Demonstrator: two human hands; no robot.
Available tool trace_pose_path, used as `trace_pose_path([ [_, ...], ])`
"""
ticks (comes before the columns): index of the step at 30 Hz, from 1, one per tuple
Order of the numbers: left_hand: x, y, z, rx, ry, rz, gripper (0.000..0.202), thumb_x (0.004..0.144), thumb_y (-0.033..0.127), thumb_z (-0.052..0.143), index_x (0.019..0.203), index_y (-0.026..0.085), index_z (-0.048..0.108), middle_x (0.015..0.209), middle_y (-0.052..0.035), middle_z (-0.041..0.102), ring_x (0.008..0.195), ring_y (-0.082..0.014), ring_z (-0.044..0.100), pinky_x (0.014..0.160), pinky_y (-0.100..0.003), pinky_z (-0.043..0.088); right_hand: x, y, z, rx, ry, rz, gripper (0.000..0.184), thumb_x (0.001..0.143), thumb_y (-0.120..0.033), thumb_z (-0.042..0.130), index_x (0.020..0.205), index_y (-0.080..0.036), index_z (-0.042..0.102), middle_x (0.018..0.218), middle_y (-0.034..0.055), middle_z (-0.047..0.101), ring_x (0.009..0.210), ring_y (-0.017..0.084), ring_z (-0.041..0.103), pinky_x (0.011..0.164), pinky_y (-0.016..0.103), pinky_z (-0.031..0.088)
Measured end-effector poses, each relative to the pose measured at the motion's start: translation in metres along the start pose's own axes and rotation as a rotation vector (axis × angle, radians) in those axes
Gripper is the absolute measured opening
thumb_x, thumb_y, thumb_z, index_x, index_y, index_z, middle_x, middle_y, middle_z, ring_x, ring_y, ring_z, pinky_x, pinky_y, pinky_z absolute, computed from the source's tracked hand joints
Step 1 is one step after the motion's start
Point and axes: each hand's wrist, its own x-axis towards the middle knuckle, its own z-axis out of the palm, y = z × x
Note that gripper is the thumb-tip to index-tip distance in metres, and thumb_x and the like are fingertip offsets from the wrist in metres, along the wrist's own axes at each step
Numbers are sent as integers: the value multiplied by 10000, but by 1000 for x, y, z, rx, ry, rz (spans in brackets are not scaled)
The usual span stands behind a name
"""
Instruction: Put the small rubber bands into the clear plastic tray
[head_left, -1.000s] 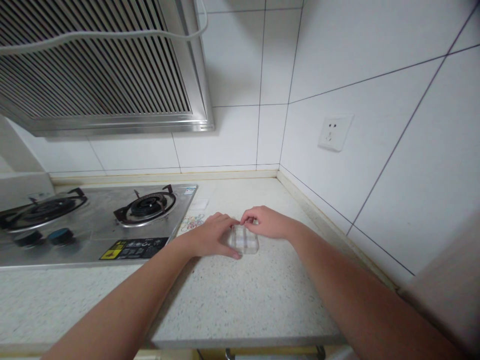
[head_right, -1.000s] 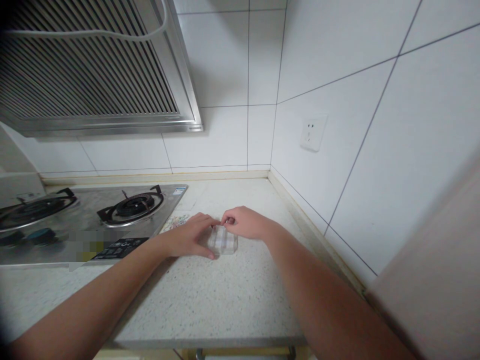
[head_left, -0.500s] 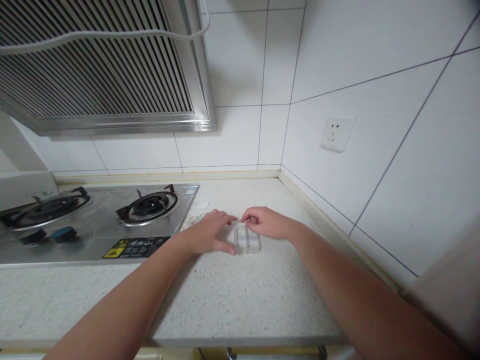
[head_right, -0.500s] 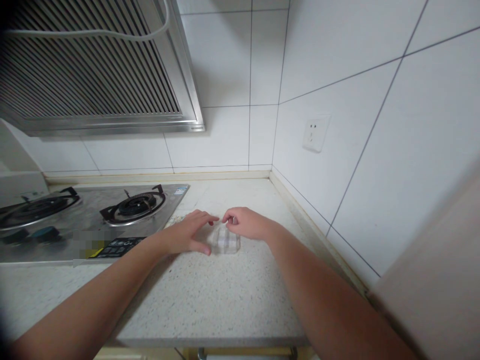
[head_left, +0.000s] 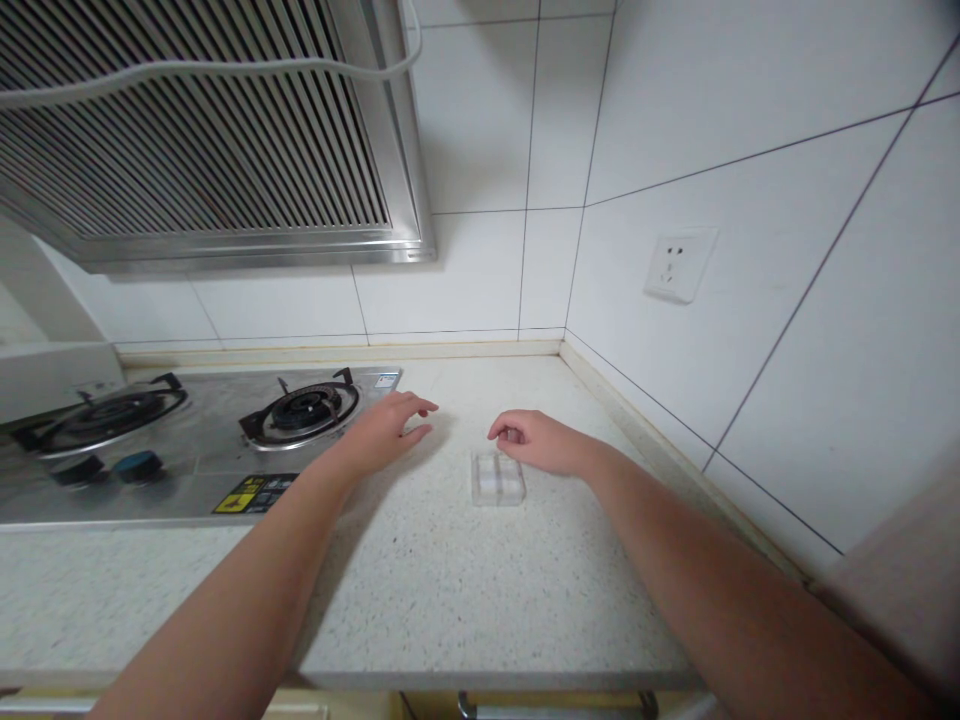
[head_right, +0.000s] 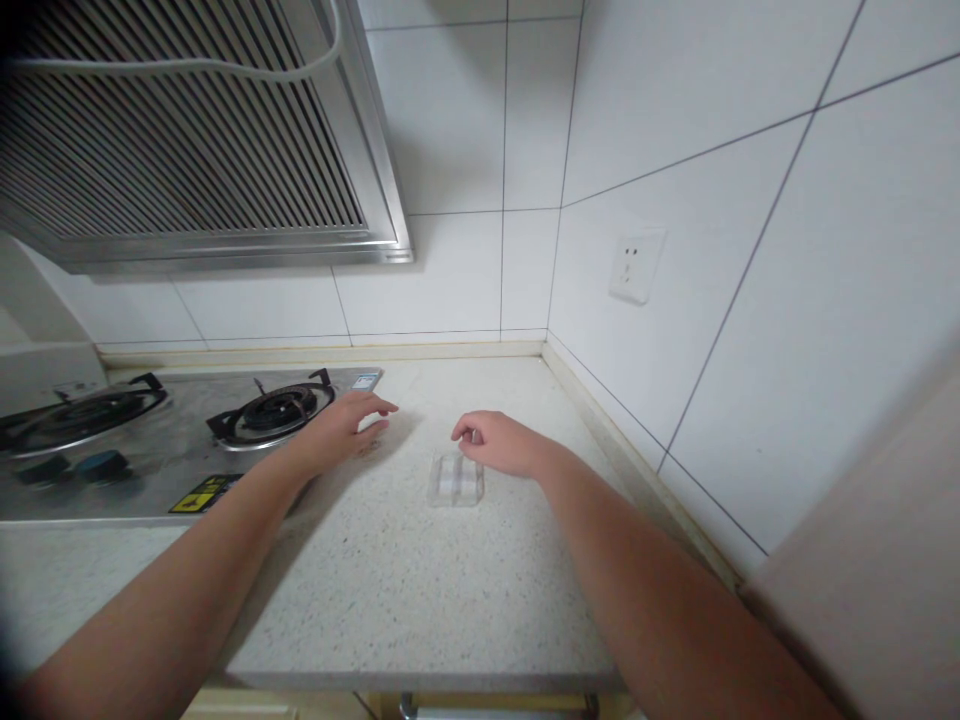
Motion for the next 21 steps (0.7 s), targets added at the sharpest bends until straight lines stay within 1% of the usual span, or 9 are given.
trace_pose_path([
  [2, -2, -19, -1, 77, 12, -34, 309, 982, 324, 444, 1163, 187, 654, 1146, -82, 657, 1111, -236, 559, 1014, -387, 407, 0, 2, 0, -5, 2, -6, 206, 872, -226, 570, 1040, -186, 683, 778, 7, 614, 675, 111, 523, 629, 246, 378],
  [4, -5, -35, -1, 131, 9, -93, 313, 973, 301, 434, 1141, 179, 669, 1143, -86, 666, 1117, -244, 565, 1012, -387, 413, 1, 3, 0, -6, 3, -7, 203, 872, -230, 571, 1038, -187, 681, 783, 8, 614, 677, 112, 523, 630, 248, 378],
  [6, -8, -46, -2, 164, -18, -138, 314, 958, 292, 442, 1120, 170, 682, 1137, -91, 676, 1104, -246, 579, 1007, -381, 420, 1, 4, 0, -7, 0, -5, 202, 871, -230, 572, 1037, -188, 681, 781, 8, 614, 678, 113, 522, 632, 249, 378],
  [8, -11, -52, -2, 181, -53, -177, 311, 943, 286, 454, 1103, 172, 696, 1113, -92, 689, 1079, -246, 598, 993, -373, 428, 0, 3, 0, -9, -4, -6, 202, 871, -228, 573, 1036, -187, 681, 781, 9, 616, 681, 114, 524, 636, 251, 379],
  [10, -13, -54, -1, 181, -83, -196, 304, 927, 281, 467, 1077, 179, 710, 1094, -90, 701, 1055, -249, 612, 979, -371, 434, -1, 3, -1, -13, -6, -7, 199, 871, -228, 573, 1031, -186, 683, 780, 11, 619, 679, 114, 525, 636, 253, 379],
  [16, -12, -51, 6, 141, -157, -173, 314, 922, 334, 490, 1048, 201, 745, 1085, -88, 713, 1015, -249, 624, 924, -349, 456, -1, 2, -2, -23, -4, -13, 198, 867, -230, 568, 1022, -195, 687, 772, 6, 622, 672, 114, 525, 629, 251, 382],
  [21, -10, -50, 11, 159, -159, -180, 304, 910, 322, 515, 1061, 207, 752, 1055, -75, 720, 1015, -231, 625, 926, -310, 442, -2, 1, -2, -47, -14, -3, 196, 861, -232, 571, 1012, -194, 691, 778, 11, 631, 671, 114, 527, 631, 252, 384],
])
